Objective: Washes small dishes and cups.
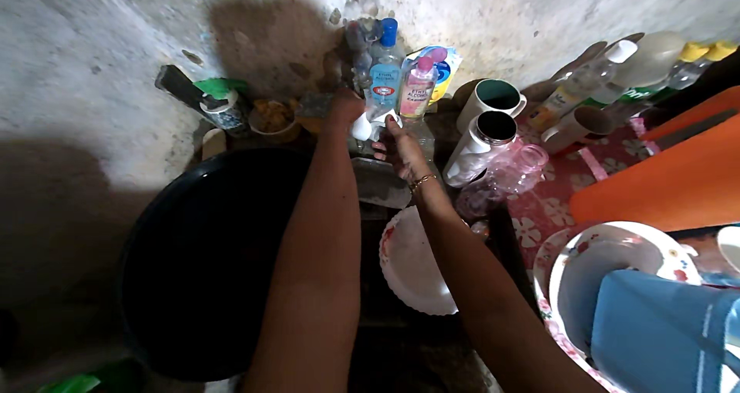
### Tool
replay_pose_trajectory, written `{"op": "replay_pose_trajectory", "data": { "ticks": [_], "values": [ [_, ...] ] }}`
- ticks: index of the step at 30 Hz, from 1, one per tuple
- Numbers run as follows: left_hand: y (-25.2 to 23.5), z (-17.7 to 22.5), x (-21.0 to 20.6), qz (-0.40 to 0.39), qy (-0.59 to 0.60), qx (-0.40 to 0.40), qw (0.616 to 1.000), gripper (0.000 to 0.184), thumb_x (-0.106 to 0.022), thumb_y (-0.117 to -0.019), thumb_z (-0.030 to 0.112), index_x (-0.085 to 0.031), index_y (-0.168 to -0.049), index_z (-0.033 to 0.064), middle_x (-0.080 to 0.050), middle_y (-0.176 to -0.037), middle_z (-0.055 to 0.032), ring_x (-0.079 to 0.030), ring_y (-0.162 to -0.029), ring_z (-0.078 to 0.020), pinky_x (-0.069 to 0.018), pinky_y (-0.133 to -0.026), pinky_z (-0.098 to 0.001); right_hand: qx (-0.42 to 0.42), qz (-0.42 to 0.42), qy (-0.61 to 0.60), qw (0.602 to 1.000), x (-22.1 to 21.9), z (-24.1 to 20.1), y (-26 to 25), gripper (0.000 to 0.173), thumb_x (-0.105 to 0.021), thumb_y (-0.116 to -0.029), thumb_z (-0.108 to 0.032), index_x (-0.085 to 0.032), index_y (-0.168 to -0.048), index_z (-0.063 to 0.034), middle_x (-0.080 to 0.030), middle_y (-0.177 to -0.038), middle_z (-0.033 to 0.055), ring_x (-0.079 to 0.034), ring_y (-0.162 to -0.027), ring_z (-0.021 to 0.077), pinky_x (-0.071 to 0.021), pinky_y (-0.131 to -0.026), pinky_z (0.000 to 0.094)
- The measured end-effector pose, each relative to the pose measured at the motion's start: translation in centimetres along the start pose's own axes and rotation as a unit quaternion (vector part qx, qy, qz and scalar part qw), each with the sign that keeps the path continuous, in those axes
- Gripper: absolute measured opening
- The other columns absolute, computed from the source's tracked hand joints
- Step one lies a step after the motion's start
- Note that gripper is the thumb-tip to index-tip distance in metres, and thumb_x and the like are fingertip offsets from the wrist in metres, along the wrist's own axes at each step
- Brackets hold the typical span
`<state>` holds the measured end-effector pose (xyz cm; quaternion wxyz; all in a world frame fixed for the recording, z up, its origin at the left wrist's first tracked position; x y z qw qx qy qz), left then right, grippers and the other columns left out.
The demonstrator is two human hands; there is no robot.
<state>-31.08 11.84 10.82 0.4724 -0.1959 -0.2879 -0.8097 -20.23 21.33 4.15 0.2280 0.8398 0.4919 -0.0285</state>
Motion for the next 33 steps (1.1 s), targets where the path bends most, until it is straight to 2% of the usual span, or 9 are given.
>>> {"op": "replay_pose_trajectory", "data": {
  "ticks": [3, 14, 18, 22, 24, 25, 27, 31, 33],
  "values": [
    [-0.1, 0.0, 0.3, 0.012, -0.020, 0.008, 1.000, 0.035, -0.054, -0.1025, 0.011, -0.057, -0.130, -0.0093, -0.057, -0.133, -0.0295, -0.056, -0.124, -0.0391, -0.0446, -0.103, -0.0567, -0.006, -0.006, -0.011, 1.000, -0.7, -0.1, 0.1, 0.044, -0.046, -0.1099, -0.040, -0.051, -0.135, -0.0046, -0.061, -0.111, 0.0100, -0.064, -0.087, 0.0172, -0.0556, -0.071, 0.0325],
    [0.0, -0.2, 0.6, 0.028, -0.009, 0.020, 0.999, 0.035, -0.054, -0.1024, 0.012, -0.057, -0.129, -0.0104, -0.058, -0.132, -0.0294, -0.057, -0.123, -0.0384, -0.0451, -0.102, -0.0565, -0.007, -0.008, -0.009, 1.000, -0.9, 0.0, 0.0, 0.046, -0.044, -0.1099, -0.042, -0.051, -0.137, -0.0056, -0.060, -0.109, 0.0095, -0.063, -0.086, 0.0172, -0.0553, -0.072, 0.0325],
    [0.9, -0.3, 0.1, 0.009, 0.014, 0.055, 0.998, 0.041, -0.053, -0.1033, 0.016, -0.052, -0.137, -0.0075, -0.055, -0.136, -0.0288, -0.055, -0.124, -0.0393, -0.0457, -0.101, -0.0586, 0.127, 0.035, -0.001, 0.991, 0.8, -1.3, -0.3, 0.033, -0.063, -0.1024, -0.032, -0.056, -0.122, -0.0065, -0.061, -0.097, 0.0056, -0.060, -0.073, 0.0109, -0.0535, -0.060, 0.0269],
    [1.8, -0.3, -1.6, -0.052, 0.092, 0.096, 0.990, 0.031, -0.047, -0.1043, 0.017, -0.056, -0.129, 0.0018, -0.059, -0.115, -0.0178, -0.059, -0.099, -0.0269, -0.0509, -0.083, -0.0480, 0.226, -0.019, 0.010, 0.974, 0.9, -2.5, -0.5, 0.058, -0.066, -0.0989, -0.019, -0.041, -0.149, -0.0047, -0.060, -0.127, 0.0119, -0.061, -0.104, 0.0153, -0.0548, -0.086, 0.0338],
    [1.8, -0.4, -2.1, -0.069, 0.093, 0.096, 0.989, 0.028, -0.047, -0.1032, 0.019, -0.059, -0.124, 0.0041, -0.062, -0.109, -0.0141, -0.060, -0.094, -0.0238, -0.0521, -0.080, -0.0449, 0.241, -0.028, 0.026, 0.970, 0.4, -2.8, -0.7, 0.030, -0.061, -0.1024, -0.017, -0.060, -0.128, -0.0012, -0.067, -0.107, 0.0071, -0.065, -0.093, 0.0103, -0.0569, -0.083, 0.0309],
    [1.5, -0.5, -2.3, -0.074, 0.089, 0.092, 0.989, 0.027, -0.049, -0.1027, 0.018, -0.059, -0.124, 0.0033, -0.062, -0.109, -0.0142, -0.061, -0.094, -0.0238, -0.0523, -0.081, -0.0447, 0.235, -0.014, 0.034, 0.971, 0.3, -2.7, -0.7, 0.020, -0.061, -0.1029, -0.015, -0.065, -0.116, -0.0004, -0.067, -0.097, 0.0050, -0.064, -0.085, 0.0080, -0.0566, -0.079, 0.0288],
    [0.6, -0.9, -2.2, -0.069, 0.085, 0.080, 0.991, 0.031, -0.056, -0.1008, 0.018, -0.058, -0.126, 0.0009, -0.063, -0.113, -0.0166, -0.061, -0.098, -0.0256, -0.0528, -0.084, -0.0461, 0.198, 0.033, 0.050, 0.978, 0.7, -2.4, -0.8, 0.018, -0.060, -0.1040, -0.017, -0.066, -0.107, -0.0001, -0.064, -0.090, 0.0051, -0.060, -0.078, 0.0086, -0.0541, -0.073, 0.0283],
    [0.8, -0.8, -1.9, -0.076, 0.101, 0.086, 0.988, 0.052, -0.057, -0.1036, 0.041, -0.052, -0.140, 0.0036, -0.061, -0.126, -0.0215, -0.063, -0.106, -0.0329, -0.0537, -0.087, -0.0509, 0.122, 0.121, 0.114, 0.979, 1.5, -2.4, -0.6, 0.029, -0.057, -0.1067, -0.028, -0.061, -0.117, -0.0014, -0.061, -0.094, 0.0091, -0.057, -0.079, 0.0143, -0.0494, -0.073, 0.0344],
    [1.3, -0.6, -2.0, -0.085, 0.094, 0.091, 0.988, 0.059, -0.060, -0.1013, 0.045, -0.049, -0.144, 0.0059, -0.060, -0.130, -0.0222, -0.063, -0.109, -0.0343, -0.0543, -0.087, -0.0521, 0.094, 0.120, 0.110, 0.982, 1.4, -1.9, -1.0, 0.034, -0.054, -0.1075, -0.030, -0.058, -0.126, -0.0020, -0.063, -0.105, 0.0139, -0.061, -0.089, 0.0200, -0.0519, -0.080, 0.0407]
  ]
}}
Point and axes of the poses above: each hand's wrist, its own y-axis away from the middle knuckle, its own x-axis out of the back of the hand, z = x × y, the point moved 10 cm from there along -y, towards the middle knuckle
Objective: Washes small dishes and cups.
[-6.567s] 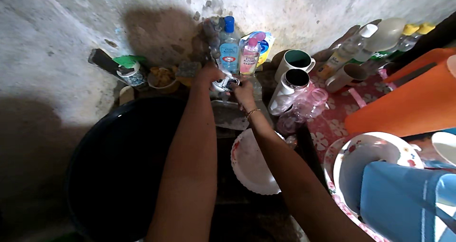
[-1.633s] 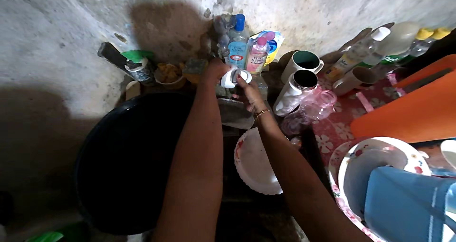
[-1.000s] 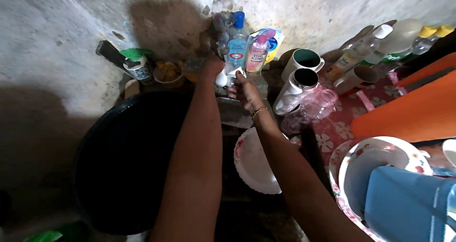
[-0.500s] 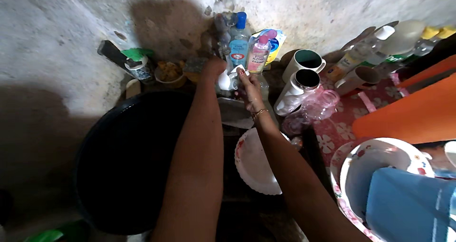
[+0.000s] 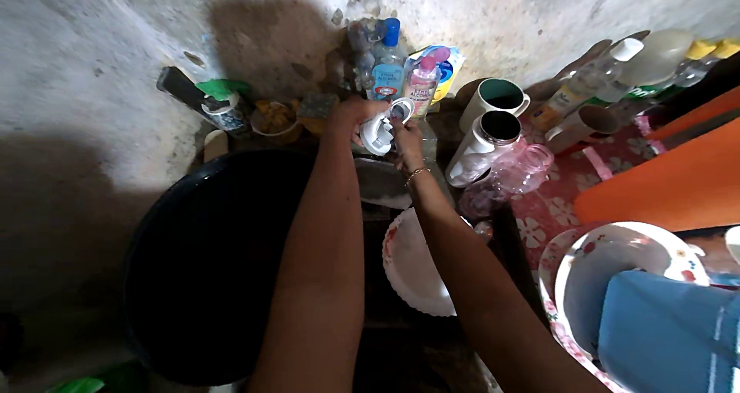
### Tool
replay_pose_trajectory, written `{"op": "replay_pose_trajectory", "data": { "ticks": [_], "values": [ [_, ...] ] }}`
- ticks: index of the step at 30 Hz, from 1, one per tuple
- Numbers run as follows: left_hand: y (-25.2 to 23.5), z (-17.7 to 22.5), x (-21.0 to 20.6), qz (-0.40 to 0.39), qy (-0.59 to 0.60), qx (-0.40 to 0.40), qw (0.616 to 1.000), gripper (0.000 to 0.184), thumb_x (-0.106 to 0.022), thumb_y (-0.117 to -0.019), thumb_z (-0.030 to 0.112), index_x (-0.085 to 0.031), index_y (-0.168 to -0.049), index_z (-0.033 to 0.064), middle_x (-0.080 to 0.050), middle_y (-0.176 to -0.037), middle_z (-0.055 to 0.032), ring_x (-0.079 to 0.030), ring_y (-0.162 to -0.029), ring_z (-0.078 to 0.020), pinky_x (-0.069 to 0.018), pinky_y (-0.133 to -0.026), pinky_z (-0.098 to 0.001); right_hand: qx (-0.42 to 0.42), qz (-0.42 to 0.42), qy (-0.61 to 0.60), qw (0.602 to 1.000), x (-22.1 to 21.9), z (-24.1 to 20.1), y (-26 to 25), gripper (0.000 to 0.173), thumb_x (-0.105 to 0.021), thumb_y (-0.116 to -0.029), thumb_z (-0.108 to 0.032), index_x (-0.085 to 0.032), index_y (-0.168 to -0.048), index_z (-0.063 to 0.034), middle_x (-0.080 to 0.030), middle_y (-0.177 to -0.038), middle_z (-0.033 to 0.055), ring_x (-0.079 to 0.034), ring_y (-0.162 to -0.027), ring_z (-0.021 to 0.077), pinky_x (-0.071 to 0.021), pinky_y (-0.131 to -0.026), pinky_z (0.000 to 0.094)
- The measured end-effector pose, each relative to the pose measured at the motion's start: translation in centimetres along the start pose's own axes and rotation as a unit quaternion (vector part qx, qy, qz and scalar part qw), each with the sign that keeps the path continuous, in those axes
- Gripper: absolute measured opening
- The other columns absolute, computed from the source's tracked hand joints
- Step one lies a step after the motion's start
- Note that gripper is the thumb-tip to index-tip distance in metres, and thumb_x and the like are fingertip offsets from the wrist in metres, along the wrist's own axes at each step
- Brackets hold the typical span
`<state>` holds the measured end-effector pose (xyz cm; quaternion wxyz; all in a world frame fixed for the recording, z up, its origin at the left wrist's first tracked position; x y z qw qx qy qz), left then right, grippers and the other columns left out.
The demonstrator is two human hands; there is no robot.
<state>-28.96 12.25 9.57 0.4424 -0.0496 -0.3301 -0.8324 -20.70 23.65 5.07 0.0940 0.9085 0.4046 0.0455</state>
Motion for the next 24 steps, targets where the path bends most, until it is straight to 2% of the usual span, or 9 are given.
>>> {"op": "replay_pose_trajectory", "data": {
  "ticks": [3, 6, 8, 10, 13, 16, 19, 22, 24],
  "values": [
    [1.0, 0.4, 0.5, 0.025, -0.079, -0.008, 0.997, 0.053, -0.065, -0.1002, 0.028, -0.049, -0.142, -0.0011, -0.057, -0.133, -0.0246, -0.059, -0.118, -0.0361, -0.0497, -0.096, -0.0558, -0.005, -0.027, 0.000, 1.000, -1.0, 0.6, -0.3, 0.033, -0.058, -0.1053, -0.031, -0.063, -0.121, -0.0016, -0.065, -0.103, 0.0139, -0.062, -0.089, 0.0208, -0.0530, -0.080, 0.0418],
    [1.8, 1.2, 0.9, 0.048, -0.158, -0.014, 0.986, 0.045, -0.061, -0.1027, 0.022, -0.054, -0.133, -0.0096, -0.055, -0.135, -0.0278, -0.055, -0.125, -0.0369, -0.0432, -0.104, -0.0562, -0.017, -0.052, 0.010, 0.998, -1.8, 1.3, -0.5, 0.033, -0.059, -0.1047, -0.032, -0.065, -0.117, -0.0013, -0.064, -0.094, 0.0120, -0.060, -0.073, 0.0173, -0.0534, -0.066, 0.0364],
    [1.7, 1.3, 1.1, 0.058, -0.162, -0.010, 0.985, 0.044, -0.061, -0.1014, 0.020, -0.054, -0.132, -0.0108, -0.056, -0.135, -0.0280, -0.055, -0.125, -0.0363, -0.0428, -0.105, -0.0553, -0.036, -0.057, -0.004, 0.998, -2.2, 1.6, -0.2, 0.032, -0.059, -0.1054, -0.031, -0.064, -0.114, -0.0014, -0.062, -0.086, 0.0103, -0.057, -0.061, 0.0150, -0.0525, -0.057, 0.0322],
    [1.9, 1.3, 1.1, 0.064, -0.150, -0.006, 0.987, 0.044, -0.061, -0.1005, 0.017, -0.053, -0.133, -0.0110, -0.055, -0.135, -0.0277, -0.054, -0.125, -0.0358, -0.0428, -0.105, -0.0541, -0.040, -0.062, -0.014, 0.997, -2.5, 1.6, 0.1, 0.030, -0.057, -0.1062, -0.030, -0.063, -0.112, -0.0007, -0.062, -0.082, 0.0085, -0.056, -0.056, 0.0128, -0.0522, -0.053, 0.0295],
    [2.1, 1.4, 1.2, 0.070, -0.127, -0.007, 0.989, 0.045, -0.060, -0.1006, 0.018, -0.052, -0.136, -0.0100, -0.054, -0.137, -0.0271, -0.053, -0.127, -0.0356, -0.0422, -0.106, -0.0541, -0.028, -0.065, -0.010, 0.997, -2.8, 1.2, 0.3, 0.028, -0.057, -0.1066, -0.027, -0.061, -0.115, -0.0007, -0.062, -0.085, 0.0092, -0.057, -0.058, 0.0131, -0.0530, -0.055, 0.0292],
    [1.8, 1.4, 1.3, 0.072, -0.126, -0.014, 0.989, 0.043, -0.064, -0.0963, 0.017, -0.057, -0.129, -0.0104, -0.059, -0.129, -0.0268, -0.057, -0.119, -0.0353, -0.0450, -0.101, -0.0553, -0.028, -0.084, -0.011, 0.996, -2.8, 1.1, 0.3, 0.041, -0.058, -0.1062, -0.027, -0.052, -0.140, -0.0050, -0.065, -0.104, 0.0165, -0.064, -0.071, 0.0193, -0.0567, -0.061, 0.0348],
    [0.9, 0.8, 1.3, 0.062, -0.068, -0.019, 0.996, 0.044, -0.069, -0.0915, 0.018, -0.058, -0.126, -0.0079, -0.061, -0.122, -0.0239, -0.060, -0.111, -0.0326, -0.0485, -0.095, -0.0534, -0.040, -0.074, -0.042, 0.996, -1.8, 0.8, -0.1, 0.039, -0.056, -0.1072, -0.029, -0.054, -0.136, -0.0036, -0.064, -0.105, 0.0147, -0.065, -0.078, 0.0192, -0.0579, -0.068, 0.0359],
    [0.4, 0.2, 0.7, 0.025, 0.006, 0.004, 1.000, 0.057, -0.070, -0.0942, 0.032, -0.052, -0.139, 0.0014, -0.058, -0.130, -0.0229, -0.061, -0.113, -0.0342, -0.0528, -0.092, -0.0515, -0.024, -0.010, -0.081, 0.996, 0.1, 0.5, -0.9, 0.033, -0.056, -0.1069, -0.028, -0.056, -0.131, -0.0040, -0.064, -0.096, 0.0126, -0.063, -0.066, 0.0167, -0.0565, -0.056, 0.0321],
    [-0.1, 0.1, -0.3, -0.025, 0.043, 0.008, 0.999, 0.057, -0.066, -0.0974, 0.034, -0.049, -0.144, 0.0057, -0.057, -0.135, -0.0222, -0.061, -0.116, -0.0345, -0.0536, -0.093, -0.0512, -0.026, 0.026, -0.087, 0.996, 1.3, 0.1, -0.7, 0.033, -0.057, -0.1070, -0.026, -0.056, -0.133, -0.0058, -0.064, -0.100, 0.0140, -0.064, -0.069, 0.0192, -0.0569, -0.056, 0.0339]
  ]
}}
Point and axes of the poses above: each hand's wrist, its own y-axis away from the middle knuckle, its own x-axis out of the back of the hand, z = x × y, the point moved 10 cm from there along -y, towards the middle knuckle
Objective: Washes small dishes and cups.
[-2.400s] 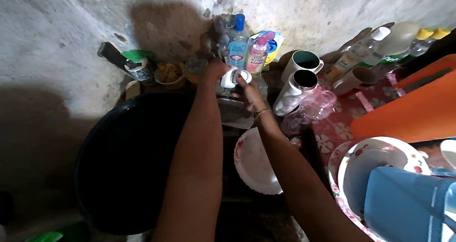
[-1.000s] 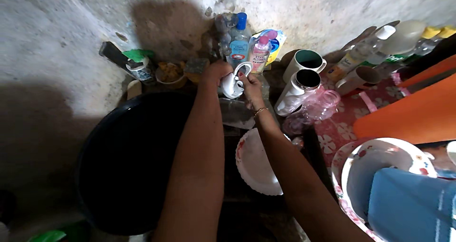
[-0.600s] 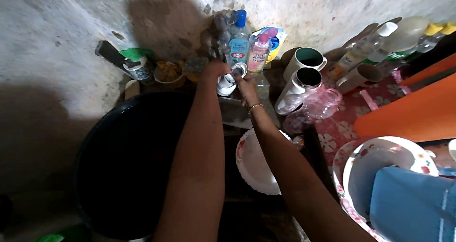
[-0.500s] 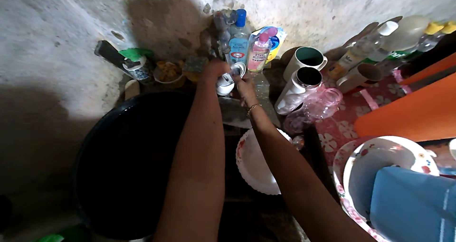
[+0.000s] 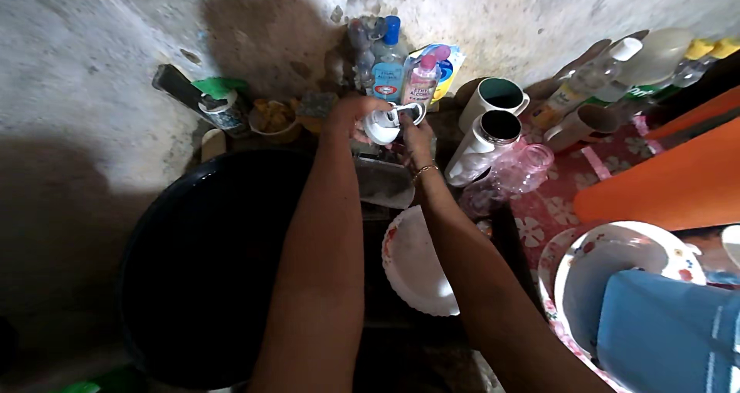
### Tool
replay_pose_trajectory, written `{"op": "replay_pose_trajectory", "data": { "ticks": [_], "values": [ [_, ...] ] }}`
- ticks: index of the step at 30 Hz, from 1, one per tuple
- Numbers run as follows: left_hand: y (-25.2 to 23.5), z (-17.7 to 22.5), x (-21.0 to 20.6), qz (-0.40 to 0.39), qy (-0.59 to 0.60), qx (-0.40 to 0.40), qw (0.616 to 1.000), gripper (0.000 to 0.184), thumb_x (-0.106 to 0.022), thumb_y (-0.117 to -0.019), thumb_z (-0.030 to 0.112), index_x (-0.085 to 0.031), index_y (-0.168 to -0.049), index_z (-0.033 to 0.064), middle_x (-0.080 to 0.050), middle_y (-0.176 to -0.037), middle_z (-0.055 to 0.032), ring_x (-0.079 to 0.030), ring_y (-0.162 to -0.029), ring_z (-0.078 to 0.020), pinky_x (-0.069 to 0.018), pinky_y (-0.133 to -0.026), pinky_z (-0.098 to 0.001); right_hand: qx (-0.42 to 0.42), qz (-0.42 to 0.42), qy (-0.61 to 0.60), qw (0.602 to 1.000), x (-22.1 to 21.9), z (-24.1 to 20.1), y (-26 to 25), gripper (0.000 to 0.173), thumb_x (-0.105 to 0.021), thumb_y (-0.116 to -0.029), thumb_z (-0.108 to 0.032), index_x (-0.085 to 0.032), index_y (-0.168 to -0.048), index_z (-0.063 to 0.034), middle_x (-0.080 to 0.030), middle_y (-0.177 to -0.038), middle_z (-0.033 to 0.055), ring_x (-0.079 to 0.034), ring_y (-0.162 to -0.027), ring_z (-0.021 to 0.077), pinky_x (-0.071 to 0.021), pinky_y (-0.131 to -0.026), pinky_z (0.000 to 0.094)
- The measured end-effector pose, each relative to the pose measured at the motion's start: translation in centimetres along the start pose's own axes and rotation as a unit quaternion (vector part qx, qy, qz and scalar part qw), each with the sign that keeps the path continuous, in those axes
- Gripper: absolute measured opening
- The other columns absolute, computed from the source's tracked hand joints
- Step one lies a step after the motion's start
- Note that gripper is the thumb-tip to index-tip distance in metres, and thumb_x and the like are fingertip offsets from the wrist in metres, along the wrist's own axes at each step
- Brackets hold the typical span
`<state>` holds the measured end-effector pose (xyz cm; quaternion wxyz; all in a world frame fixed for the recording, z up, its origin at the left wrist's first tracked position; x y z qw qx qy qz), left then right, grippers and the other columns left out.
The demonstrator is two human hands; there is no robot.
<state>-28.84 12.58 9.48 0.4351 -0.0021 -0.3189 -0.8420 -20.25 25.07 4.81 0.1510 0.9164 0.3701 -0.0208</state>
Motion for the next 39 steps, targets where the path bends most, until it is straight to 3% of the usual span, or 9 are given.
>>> {"op": "replay_pose_trajectory", "data": {
  "ticks": [4, 9, 13, 17, 19, 26, 28, 31, 39],
  "values": [
    [0.4, 0.5, -1.2, -0.056, 0.029, -0.017, 0.998, 0.050, -0.058, -0.1038, 0.028, -0.045, -0.146, 0.0056, -0.054, -0.138, -0.0227, -0.061, -0.118, -0.0332, -0.0543, -0.094, -0.0480, 0.125, 0.015, 0.049, 0.991, 1.3, -2.3, 0.1, 0.040, -0.058, -0.1043, -0.018, -0.051, -0.138, 0.0015, -0.063, -0.121, 0.0185, -0.063, -0.105, 0.0205, -0.0525, -0.091, 0.0381],
    [0.5, 0.9, -0.3, -0.010, 0.027, -0.039, 0.999, 0.057, -0.066, -0.1008, 0.033, -0.046, -0.145, 0.0023, -0.059, -0.131, -0.0212, -0.064, -0.110, -0.0285, -0.0557, -0.091, -0.0418, 0.272, -0.078, 0.084, 0.955, 0.1, -4.1, 2.7, 0.078, -0.064, -0.0981, -0.023, -0.023, -0.159, 0.0017, -0.046, -0.151, 0.0251, -0.056, -0.130, 0.0227, -0.0491, -0.106, 0.0344],
    [0.5, 0.7, -0.1, 0.003, 0.032, -0.054, 0.998, 0.058, -0.066, -0.1009, 0.028, -0.043, -0.146, 0.0004, -0.055, -0.135, -0.0225, -0.060, -0.116, -0.0306, -0.0533, -0.094, -0.0460, 0.332, -0.095, 0.178, 0.921, -1.7, -4.9, 4.5, 0.102, -0.084, -0.0846, -0.015, -0.017, -0.160, 0.0031, -0.052, -0.144, 0.0285, -0.065, -0.118, 0.0274, -0.0550, -0.098, 0.0376],
    [0.3, 0.8, -0.8, -0.029, 0.074, -0.052, 0.995, 0.062, -0.045, -0.1077, 0.049, -0.041, -0.150, 0.0035, -0.052, -0.142, -0.0204, -0.058, -0.124, -0.0297, -0.0527, -0.098, -0.0461, 0.391, -0.099, 0.282, 0.871, -2.9, -6.1, 5.0, 0.087, -0.078, -0.0872, -0.013, -0.030, -0.157, 0.0058, -0.046, -0.150, 0.0312, -0.057, -0.131, 0.0383, -0.0496, -0.107, 0.0453],
    [0.6, 1.0, -1.2, -0.049, 0.069, -0.051, 0.995, 0.070, -0.051, -0.1038, 0.054, -0.040, -0.152, 0.0045, -0.051, -0.145, -0.0200, -0.055, -0.129, -0.0299, -0.0498, -0.103, -0.0461, 0.376, -0.105, 0.326, 0.861, -3.1, -6.3, 4.9, 0.083, -0.077, -0.0894, -0.017, -0.033, -0.156, 0.0045, -0.046, -0.151, 0.0315, -0.056, -0.131, 0.0409, -0.0498, -0.106, 0.0479],
    [0.8, 1.0, -0.7, -0.031, 0.012, -0.060, 0.998, 0.063, -0.071, -0.0959, 0.041, -0.051, -0.139, -0.0005, -0.062, -0.124, -0.0193, -0.064, -0.108, -0.0272, -0.0552, -0.091, -0.0444, 0.385, -0.119, 0.307, 0.862, -3.1, -6.0, 5.2, 0.066, -0.083, -0.0850, -0.019, -0.056, -0.141, 0.0033, -0.051, -0.145, 0.0313, -0.061, -0.120, 0.0399, -0.0529, -0.098, 0.0480],
    [0.8, 1.0, -0.7, -0.029, 0.020, -0.060, 0.998, 0.062, -0.072, -0.0953, 0.039, -0.051, -0.138, -0.0008, -0.063, -0.122, -0.0180, -0.065, -0.105, -0.0249, -0.0559, -0.090, -0.0421, 0.372, -0.135, 0.284, 0.873, -2.9, -5.7, 5.0, 0.075, -0.084, -0.0826, -0.016, -0.050, -0.146, 0.0031, -0.052, -0.145, 0.0296, -0.060, -0.122, 0.0382, -0.0518, -0.100, 0.0475],
    [0.8, 1.1, -0.8, -0.024, 0.037, -0.063, 0.997, 0.062, -0.075, -0.0935, 0.027, -0.047, -0.140, -0.0027, -0.064, -0.121, -0.0179, -0.067, -0.104, -0.0228, -0.0576, -0.089, -0.0394, 0.299, -0.165, 0.258, 0.904, -2.3, -4.5, 4.1, 0.106, -0.086, -0.0822, -0.016, -0.017, -0.162, 0.0015, -0.050, -0.150, 0.0266, -0.058, -0.131, 0.0318, -0.0488, -0.109, 0.0425],
    [1.5, 1.9, -1.1, -0.051, 0.056, -0.098, 0.992, 0.045, -0.069, -0.0957, 0.020, -0.053, -0.131, -0.0033, -0.065, -0.116, -0.0162, -0.067, -0.099, -0.0213, -0.0576, -0.087, -0.0391, 0.341, -0.156, 0.242, 0.895, -3.3, -5.0, 4.6, 0.114, -0.091, -0.0718, -0.009, -0.021, -0.160, 0.0029, -0.040, -0.155, 0.0315, -0.048, -0.139, 0.0389, -0.0426, -0.115, 0.0455]
  ]
}}
Point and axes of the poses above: each hand's wrist, its own y-axis away from the middle knuckle, its own x-axis out of the back of the hand, z = x × y, the point moved 10 cm from there along -y, towards the middle knuckle
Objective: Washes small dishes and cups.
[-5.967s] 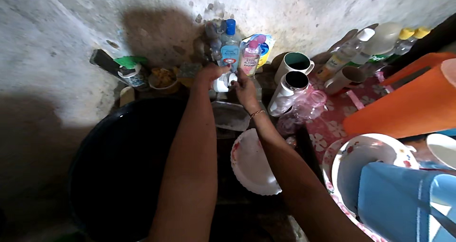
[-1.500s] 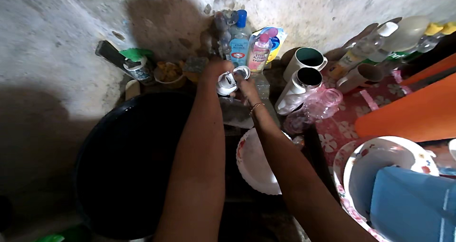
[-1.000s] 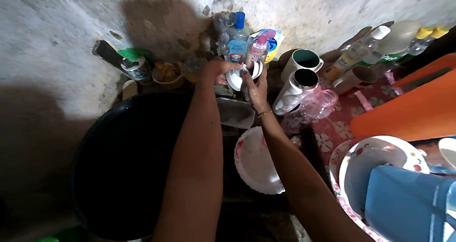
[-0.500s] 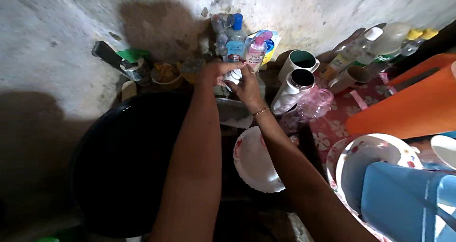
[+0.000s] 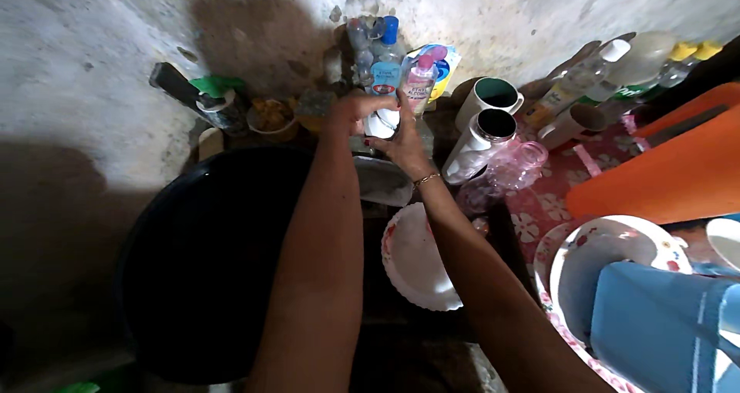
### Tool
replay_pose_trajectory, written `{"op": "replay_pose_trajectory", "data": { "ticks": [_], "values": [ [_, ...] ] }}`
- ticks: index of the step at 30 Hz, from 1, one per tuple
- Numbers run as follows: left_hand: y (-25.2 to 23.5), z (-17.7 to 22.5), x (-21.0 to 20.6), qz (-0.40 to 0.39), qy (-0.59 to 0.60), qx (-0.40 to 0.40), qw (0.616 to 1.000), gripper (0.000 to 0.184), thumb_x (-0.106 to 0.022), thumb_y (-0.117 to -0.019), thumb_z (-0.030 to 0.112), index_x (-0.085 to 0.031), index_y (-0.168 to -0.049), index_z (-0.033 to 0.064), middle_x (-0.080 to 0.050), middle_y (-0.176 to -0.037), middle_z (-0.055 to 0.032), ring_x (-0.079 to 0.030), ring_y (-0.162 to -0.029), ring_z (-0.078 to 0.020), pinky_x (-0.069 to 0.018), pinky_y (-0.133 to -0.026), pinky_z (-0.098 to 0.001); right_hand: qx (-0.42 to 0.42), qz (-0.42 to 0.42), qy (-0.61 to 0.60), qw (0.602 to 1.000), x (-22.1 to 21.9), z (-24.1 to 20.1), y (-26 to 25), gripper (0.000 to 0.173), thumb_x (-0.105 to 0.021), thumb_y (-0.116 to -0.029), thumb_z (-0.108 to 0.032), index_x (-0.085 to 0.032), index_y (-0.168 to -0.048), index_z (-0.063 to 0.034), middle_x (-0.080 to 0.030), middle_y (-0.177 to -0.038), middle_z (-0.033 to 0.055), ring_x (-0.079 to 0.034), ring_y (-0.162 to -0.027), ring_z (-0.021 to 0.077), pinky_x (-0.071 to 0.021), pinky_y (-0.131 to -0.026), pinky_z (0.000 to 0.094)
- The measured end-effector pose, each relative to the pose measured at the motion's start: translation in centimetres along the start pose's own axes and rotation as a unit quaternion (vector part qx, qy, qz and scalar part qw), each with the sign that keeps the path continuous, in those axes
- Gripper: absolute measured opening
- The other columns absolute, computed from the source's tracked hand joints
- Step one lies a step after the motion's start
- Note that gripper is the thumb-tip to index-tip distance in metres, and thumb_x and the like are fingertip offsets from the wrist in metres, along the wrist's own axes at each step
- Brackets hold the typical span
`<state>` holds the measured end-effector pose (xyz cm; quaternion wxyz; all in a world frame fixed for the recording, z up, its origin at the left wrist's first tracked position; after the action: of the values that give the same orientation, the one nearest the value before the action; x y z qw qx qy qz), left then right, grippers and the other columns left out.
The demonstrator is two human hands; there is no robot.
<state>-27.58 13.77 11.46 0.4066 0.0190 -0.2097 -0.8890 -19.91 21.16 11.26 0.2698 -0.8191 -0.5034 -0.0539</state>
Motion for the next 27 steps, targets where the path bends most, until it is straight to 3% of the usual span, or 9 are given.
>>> {"op": "replay_pose_trajectory", "data": {
  "ticks": [6, 11, 13, 16, 19, 21, 23, 25, 27],
  "values": [
    [0.0, -0.1, 0.0, -0.004, -0.019, 0.007, 1.000, 0.049, -0.071, -0.0957, 0.024, -0.053, -0.135, -0.0004, -0.064, -0.123, -0.0173, -0.065, -0.107, -0.0244, -0.0553, -0.090, -0.0427, -0.037, -0.001, 0.023, 0.999, 0.3, 0.0, -0.2, 0.118, -0.090, -0.0729, -0.005, -0.014, -0.163, -0.0006, -0.044, -0.149, 0.0329, -0.056, -0.128, 0.0414, -0.0505, -0.105, 0.0466],
    [-0.1, 0.2, 0.2, 0.011, -0.035, -0.009, 0.999, 0.049, -0.071, -0.0936, 0.020, -0.053, -0.133, -0.0040, -0.064, -0.120, -0.0189, -0.064, -0.105, -0.0249, -0.0551, -0.090, -0.0444, -0.021, 0.007, 0.027, 0.999, 0.1, -0.1, -0.1, 0.118, -0.090, -0.0735, -0.008, -0.013, -0.163, 0.0015, -0.039, -0.154, 0.0328, -0.050, -0.136, 0.0396, -0.0459, -0.111, 0.0433],
    [-0.5, 0.1, 0.4, 0.017, -0.050, -0.023, 0.998, 0.043, -0.070, -0.0927, 0.018, -0.057, -0.126, -0.0050, -0.066, -0.112, -0.0169, -0.066, -0.098, -0.0225, -0.0566, -0.086, -0.0422, -0.018, 0.011, 0.032, 0.999, -0.2, -0.1, 0.0, 0.118, -0.090, -0.0745, -0.010, -0.013, -0.163, 0.0018, -0.040, -0.153, 0.0331, -0.049, -0.137, 0.0409, -0.0437, -0.113, 0.0445],
    [-2.6, -0.7, 1.2, 0.028, -0.075, -0.052, 0.995, 0.033, -0.072, -0.0908, 0.021, -0.062, -0.115, -0.0007, -0.070, -0.103, -0.0110, -0.070, -0.090, -0.0193, -0.0604, -0.077, -0.0391, -0.015, 0.020, 0.036, 0.999, -0.3, 0.3, 0.1, 0.115, -0.090, -0.0757, -0.012, -0.015, -0.162, 0.0025, -0.043, -0.151, 0.0332, -0.051, -0.135, 0.0407, -0.0444, -0.112, 0.0453],
    [-3.3, -1.3, 1.8, 0.058, -0.042, -0.039, 0.997, 0.052, -0.078, -0.0876, 0.026, -0.057, -0.126, -0.0024, -0.069, -0.110, -0.0130, -0.070, -0.095, -0.0199, -0.0604, -0.081, -0.0383, -0.025, 0.033, -0.031, 0.999, -0.1, 1.5, -0.2, 0.101, -0.089, -0.0758, -0.014, -0.031, -0.156, 0.0034, -0.053, -0.144, 0.0273, -0.057, -0.130, 0.0308, -0.0477, -0.110, 0.0414],
    [-3.3, -1.3, 2.5, 0.086, -0.014, -0.033, 0.996, 0.057, -0.078, -0.0910, 0.030, -0.054, -0.133, -0.0016, -0.068, -0.116, -0.0138, -0.069, -0.098, -0.0196, -0.0598, -0.084, -0.0379, -0.065, 0.036, -0.108, 0.991, -0.2, 2.2, -0.5, 0.088, -0.087, -0.0775, -0.012, -0.038, -0.149, 0.0039, -0.057, -0.137, 0.0221, -0.060, -0.122, 0.0208, -0.0514, -0.103, 0.0343],
    [-3.2, -1.5, 3.1, 0.115, -0.011, -0.020, 0.993, 0.051, -0.073, -0.0953, 0.031, -0.055, -0.134, 0.0025, -0.067, -0.115, -0.0126, -0.068, -0.094, -0.0185, -0.0588, -0.079, -0.0366, -0.139, 0.022, -0.186, 0.972, -0.8, 3.6, -0.4, 0.078, -0.083, -0.0835, -0.012, -0.039, -0.147, -0.0002, -0.059, -0.129, 0.0169, -0.064, -0.106, 0.0149, -0.0571, -0.088, 0.0294],
    [-3.3, -1.9, 3.5, 0.127, -0.016, -0.002, 0.992, 0.047, -0.069, -0.0976, 0.023, -0.052, -0.137, 0.0040, -0.066, -0.119, -0.0139, -0.069, -0.097, -0.0204, -0.0598, -0.080, -0.0379, -0.202, 0.004, -0.256, 0.945, -2.1, 4.9, -0.3, 0.062, -0.074, -0.0939, -0.014, -0.041, -0.146, -0.0049, -0.062, -0.118, 0.0147, -0.067, -0.084, 0.0170, -0.0601, -0.067, 0.0308],
    [-3.6, -2.2, 3.9, 0.140, -0.028, 0.001, 0.990, 0.045, -0.069, -0.0952, 0.013, -0.054, -0.136, 0.0029, -0.065, -0.123, -0.0158, -0.068, -0.100, -0.0228, -0.0584, -0.083, -0.0408, -0.244, -0.010, -0.306, 0.920, -2.9, 5.4, -0.1, 0.047, -0.062, -0.1039, -0.020, -0.046, -0.147, -0.0098, -0.063, -0.118, 0.0139, -0.069, -0.086, 0.0208, -0.0607, -0.067, 0.0346]
  ]
}}
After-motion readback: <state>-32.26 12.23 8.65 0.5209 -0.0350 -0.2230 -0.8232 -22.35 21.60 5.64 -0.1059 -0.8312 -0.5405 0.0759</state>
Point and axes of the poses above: each hand's wrist, its own y-axis away from the middle knuckle, its own x-axis out of the back of the hand, z = x × y, the point moved 10 cm from there along -y, towards the middle knuckle
